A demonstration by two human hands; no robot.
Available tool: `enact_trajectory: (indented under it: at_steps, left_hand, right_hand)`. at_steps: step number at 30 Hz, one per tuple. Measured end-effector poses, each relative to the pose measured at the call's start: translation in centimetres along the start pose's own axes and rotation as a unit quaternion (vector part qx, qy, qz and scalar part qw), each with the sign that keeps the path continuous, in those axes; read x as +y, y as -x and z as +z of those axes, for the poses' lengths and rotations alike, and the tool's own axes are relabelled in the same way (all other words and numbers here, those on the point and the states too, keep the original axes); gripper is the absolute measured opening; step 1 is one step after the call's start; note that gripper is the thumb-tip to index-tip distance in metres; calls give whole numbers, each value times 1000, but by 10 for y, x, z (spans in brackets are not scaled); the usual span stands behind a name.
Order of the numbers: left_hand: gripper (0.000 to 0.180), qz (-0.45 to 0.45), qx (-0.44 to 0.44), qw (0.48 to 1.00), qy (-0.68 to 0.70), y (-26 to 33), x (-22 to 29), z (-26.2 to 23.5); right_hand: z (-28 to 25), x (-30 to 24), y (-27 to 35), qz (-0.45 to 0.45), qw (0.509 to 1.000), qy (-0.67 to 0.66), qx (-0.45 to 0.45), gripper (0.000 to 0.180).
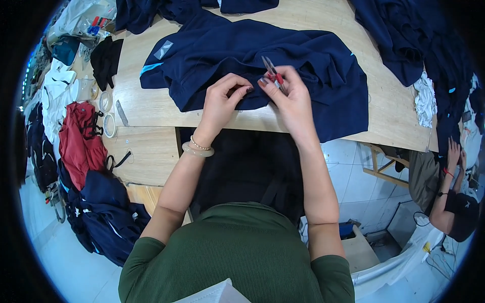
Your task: Using thread snips to trim excess threads from the waistbands of navy blue garments at a factory workstation.
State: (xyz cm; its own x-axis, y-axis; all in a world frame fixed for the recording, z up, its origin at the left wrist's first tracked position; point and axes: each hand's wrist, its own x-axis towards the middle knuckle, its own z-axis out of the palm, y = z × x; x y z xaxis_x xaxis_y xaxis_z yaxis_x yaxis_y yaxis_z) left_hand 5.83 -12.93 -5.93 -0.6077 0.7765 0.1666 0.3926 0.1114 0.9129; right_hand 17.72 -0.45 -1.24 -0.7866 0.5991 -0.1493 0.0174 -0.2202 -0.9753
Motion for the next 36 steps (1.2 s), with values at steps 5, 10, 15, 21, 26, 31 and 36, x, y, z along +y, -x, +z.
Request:
enact_trajectory:
  at_steps: [5, 10, 15, 21, 26, 31, 36]
  left_hand:
    - [8, -60, -6, 998, -2, -4, 3, -1]
    - [9, -68, -1, 996, 55, -3, -2, 0]
    - [10, -109, -9, 987, 116, -6, 3, -1]
    - [9, -112, 14, 980, 165, -7, 2, 0]
    - [9, -116, 14, 976, 181, -8, 1, -1]
    - [9, -124, 18, 972, 199, -7, 1, 0]
    - [8, -124, 17, 972, 198, -7, 1, -1]
  right_hand:
    - [-31, -14, -4, -59, 966, 247, 55, 19]
    - [-35, -19, 6, -98, 928, 357, 38, 18]
    - [-27, -11, 8, -151, 873, 463, 21, 17]
    - [-18, -6, 4, -162, 855, 493, 15, 16]
    - [-18, -6, 2, -149, 860, 489, 8, 16]
    - [-21, -6, 2, -148, 864, 481, 20, 16]
    - [-15, -8, 2, -148, 861, 487, 15, 16]
